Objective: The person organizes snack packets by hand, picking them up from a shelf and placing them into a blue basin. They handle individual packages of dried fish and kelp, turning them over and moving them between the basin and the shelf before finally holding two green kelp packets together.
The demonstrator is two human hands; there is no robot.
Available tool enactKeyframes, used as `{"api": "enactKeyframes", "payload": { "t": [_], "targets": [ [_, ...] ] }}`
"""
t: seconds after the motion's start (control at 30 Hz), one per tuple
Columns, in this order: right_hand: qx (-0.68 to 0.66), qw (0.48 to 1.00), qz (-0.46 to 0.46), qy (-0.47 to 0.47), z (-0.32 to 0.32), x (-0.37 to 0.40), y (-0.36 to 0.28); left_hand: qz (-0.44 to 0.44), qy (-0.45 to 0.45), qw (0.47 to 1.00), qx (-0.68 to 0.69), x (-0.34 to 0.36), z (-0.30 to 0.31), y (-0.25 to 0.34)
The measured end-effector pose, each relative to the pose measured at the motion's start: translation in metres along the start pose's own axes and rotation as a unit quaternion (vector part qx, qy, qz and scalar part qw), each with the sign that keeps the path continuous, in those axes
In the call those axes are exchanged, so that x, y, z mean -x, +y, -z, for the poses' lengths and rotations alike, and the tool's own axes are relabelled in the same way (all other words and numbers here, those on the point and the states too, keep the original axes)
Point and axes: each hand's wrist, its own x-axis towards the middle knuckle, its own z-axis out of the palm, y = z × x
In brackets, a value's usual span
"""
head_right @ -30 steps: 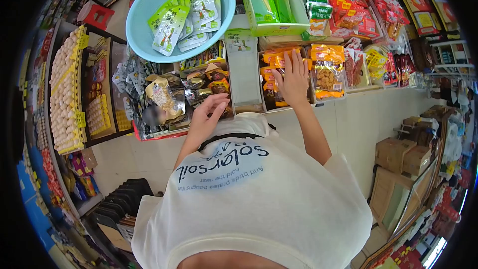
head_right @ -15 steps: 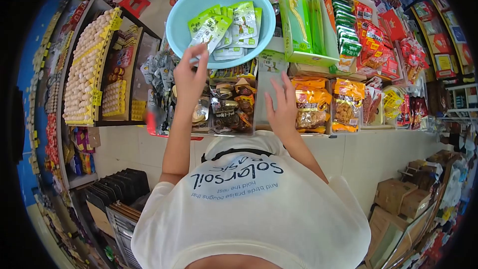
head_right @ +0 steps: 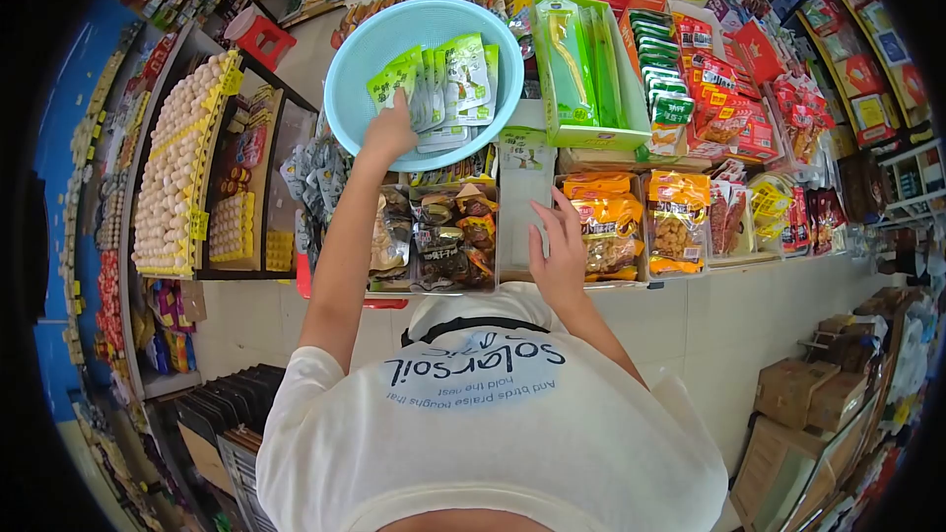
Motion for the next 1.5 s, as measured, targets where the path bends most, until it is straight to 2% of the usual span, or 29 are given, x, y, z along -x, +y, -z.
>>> {"api": "enactKeyframes", "payload": {
  "t": [0.07, 0.27, 0.33, 0.37, 0.43, 0.47, 0.5, 0.53, 0.57, 0.6, 0.67, 0.73, 0.8, 0.83, 0.87, 0.9, 0.97, 1.03, 1.07, 1.13, 1.17, 1.2, 1.23, 1.33, 1.47, 1.5],
  "targets": [
    [-0.011, 1.000, -0.016, 0.005, -0.001, 0.003, 0.006, -0.012, -0.016, 1.000, 0.007, 0.002, 0.005, -0.007],
    [-0.029, 1.000, 0.008, -0.005, -0.006, -0.007, -0.002, 0.000, 0.055, 0.993, 0.103, 0.012, 0.023, -0.010],
    [-0.027, 0.999, 0.014, -0.015, -0.009, -0.010, -0.006, -0.025, 0.143, 0.981, 0.133, 0.018, 0.027, -0.012],
    [-0.024, 0.999, 0.018, -0.020, -0.010, -0.013, -0.008, -0.022, 0.145, 0.980, 0.135, 0.020, 0.031, -0.015],
    [-0.043, 0.999, 0.024, -0.018, -0.013, -0.018, -0.014, -0.024, 0.211, 0.948, 0.239, 0.031, 0.042, -0.016],
    [-0.062, 0.998, 0.027, -0.014, -0.013, -0.021, -0.017, -0.021, 0.212, 0.947, 0.240, 0.041, 0.043, -0.014],
    [-0.062, 0.998, 0.028, -0.016, -0.013, -0.025, -0.022, -0.073, 0.255, 0.907, 0.328, 0.056, 0.046, -0.006],
    [-0.132, 0.990, -0.019, -0.041, -0.012, -0.028, -0.027, -0.123, 0.294, 0.854, 0.411, 0.073, 0.046, 0.002],
    [-0.199, 0.975, -0.069, -0.065, -0.012, -0.030, -0.032, -0.120, 0.292, 0.855, 0.412, 0.092, 0.046, 0.014],
    [-0.198, 0.975, -0.071, -0.067, -0.014, -0.033, -0.036, -0.109, 0.284, 0.870, 0.389, 0.111, 0.043, 0.029],
    [-0.329, 0.932, -0.123, -0.087, -0.022, -0.040, -0.045, -0.095, 0.269, 0.885, 0.369, 0.122, 0.031, 0.048],
    [-0.350, 0.926, -0.123, -0.074, -0.035, -0.055, -0.056, -0.113, 0.226, 0.871, 0.421, 0.125, 0.016, 0.059],
    [-0.373, 0.919, -0.116, -0.056, -0.044, -0.069, -0.055, -0.122, 0.249, 0.857, 0.434, 0.129, 0.013, 0.066],
    [-0.342, 0.926, -0.149, -0.055, -0.048, -0.075, -0.052, -0.132, 0.277, 0.842, 0.444, 0.132, 0.015, 0.068],
    [-0.311, 0.931, -0.183, -0.055, -0.050, -0.077, -0.050, -0.081, 0.241, 0.857, 0.448, 0.138, 0.018, 0.067],
    [-0.311, 0.931, -0.184, -0.053, -0.049, -0.077, -0.047, -0.083, 0.240, 0.857, 0.448, 0.141, 0.018, 0.064],
    [-0.177, 0.974, -0.127, -0.057, -0.042, -0.077, -0.038, -0.061, 0.267, 0.814, 0.512, 0.144, 0.013, 0.053],
    [-0.176, 0.975, -0.131, -0.036, -0.036, -0.073, -0.010, -0.057, 0.279, 0.820, 0.496, 0.146, 0.009, 0.037],
    [-0.177, 0.975, -0.134, -0.015, -0.031, -0.069, 0.004, -0.038, 0.262, 0.796, 0.545, 0.152, 0.012, 0.033],
    [-0.140, 0.971, -0.182, -0.062, -0.016, -0.060, 0.025, -0.008, 0.239, 0.750, 0.617, 0.159, 0.006, 0.022],
    [-0.111, 0.965, -0.214, -0.101, -0.010, -0.056, 0.031, -0.003, 0.232, 0.752, 0.618, 0.163, 0.003, 0.021],
    [0.004, 0.967, -0.199, -0.161, -0.005, -0.052, 0.032, 0.017, 0.218, 0.726, 0.652, 0.166, 0.003, 0.020],
    [0.006, 0.966, -0.201, -0.160, -0.008, -0.045, 0.036, 0.034, 0.206, 0.698, 0.685, 0.165, 0.003, 0.020],
    [0.157, 0.962, -0.022, -0.221, -0.023, -0.024, 0.036, 0.048, 0.187, 0.679, 0.708, 0.163, -0.009, 0.020],
    [0.184, 0.953, 0.007, -0.240, -0.029, -0.021, 0.020, 0.058, 0.152, 0.676, 0.718, 0.168, -0.012, 0.025],
    [0.165, 0.951, -0.042, -0.260, -0.027, -0.023, 0.015, 0.058, 0.152, 0.677, 0.718, 0.169, -0.012, 0.025]
  ]
}}
